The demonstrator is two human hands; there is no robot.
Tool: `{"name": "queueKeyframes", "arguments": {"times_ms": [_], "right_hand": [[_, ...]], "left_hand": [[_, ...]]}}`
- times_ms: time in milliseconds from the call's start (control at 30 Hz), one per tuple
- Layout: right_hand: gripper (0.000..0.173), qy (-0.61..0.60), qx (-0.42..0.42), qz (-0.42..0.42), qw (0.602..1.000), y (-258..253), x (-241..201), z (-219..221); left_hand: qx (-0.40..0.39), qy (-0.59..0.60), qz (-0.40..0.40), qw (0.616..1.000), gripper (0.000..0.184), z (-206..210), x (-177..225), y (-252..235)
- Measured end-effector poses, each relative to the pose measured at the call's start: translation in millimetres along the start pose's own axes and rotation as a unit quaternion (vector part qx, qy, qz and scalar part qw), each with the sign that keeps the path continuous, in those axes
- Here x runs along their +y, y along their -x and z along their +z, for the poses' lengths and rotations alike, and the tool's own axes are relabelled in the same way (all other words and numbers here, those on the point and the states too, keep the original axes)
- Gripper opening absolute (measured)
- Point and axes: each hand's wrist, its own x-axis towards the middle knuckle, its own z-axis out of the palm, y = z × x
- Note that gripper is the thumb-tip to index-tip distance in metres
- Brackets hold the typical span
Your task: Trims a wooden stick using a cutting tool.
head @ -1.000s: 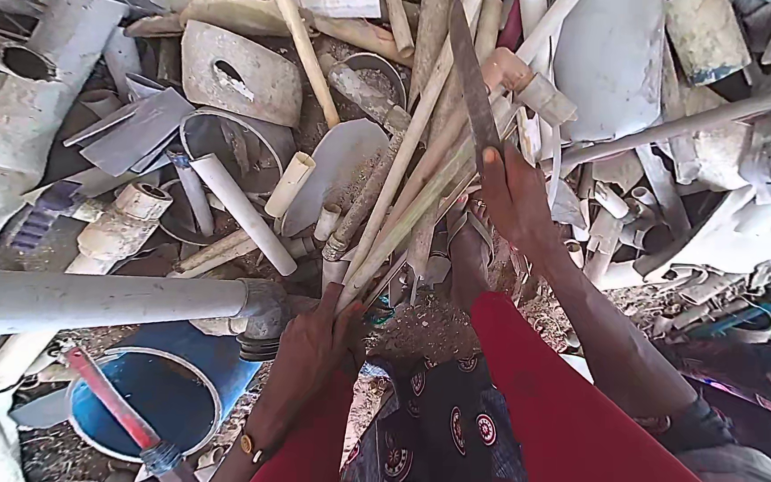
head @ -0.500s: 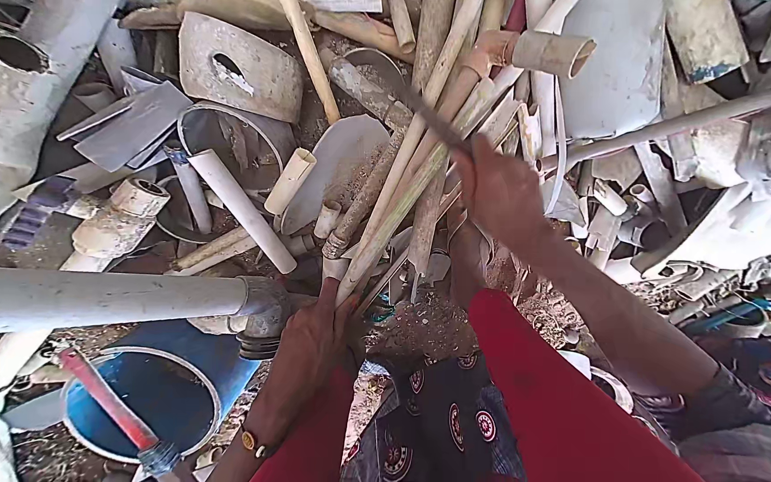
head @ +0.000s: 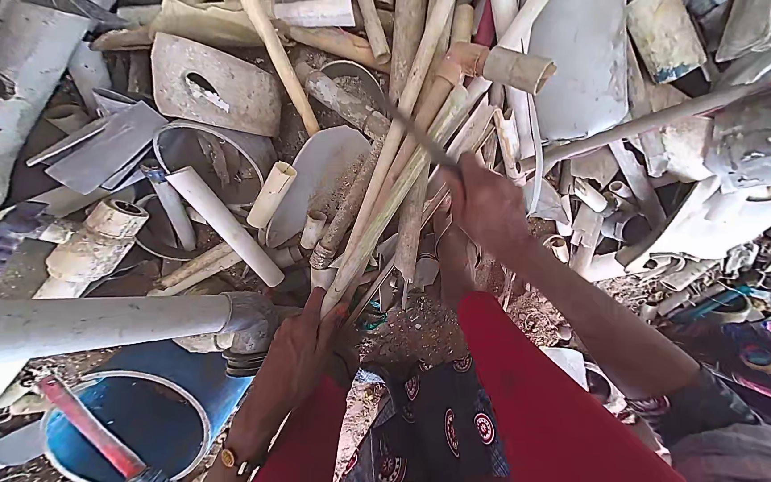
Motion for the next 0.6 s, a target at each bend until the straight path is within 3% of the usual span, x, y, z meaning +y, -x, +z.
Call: {"name": "queueKeyframes", "arguments": {"times_ms": [67,100,233,333,400,500,600], "right_hand": [[0.035,-0.047,-0.009,0.113,0.992,-12.1,-13.1,-24.8],[0.036,-0.061,-0.003,0.123,0.991,-13.2,-12.9,-22.6],[0.037,-0.037,0.048,-0.057,0.997,11.1,2.3,38.7],[0.036,-0.009,0.054,-0.122,0.991,20.0,2.8,44.3],[0.037,-0.025,0.037,-0.071,0.996,2.2,11.6,29.1],[0.044,-0.046,0.095,0.05,0.993,-43.4,27.0,22.8],[0.041,-0.074,0.082,0.067,0.992,-40.0,17.3,23.6]], "left_hand": [[-0.004,0.009,0.001,1.0,0.069,-1.7,0.8,-0.2],[-0.008,0.014,0.001,1.0,0.071,-2.4,0.7,-0.4],[-0.033,0.044,-0.002,0.998,0.078,-4.6,-5.4,-4.9],[-0.048,0.066,0.002,0.997,0.08,-7.3,-7.9,-6.6],[-0.054,0.075,-0.007,0.996,0.079,-8.5,-8.6,-6.4],[-0.046,0.084,-0.008,0.995,0.08,-7.3,-9.2,-7.3],[-0.055,0.085,-0.019,0.995,0.081,-7.7,-9.8,-7.4]]}}
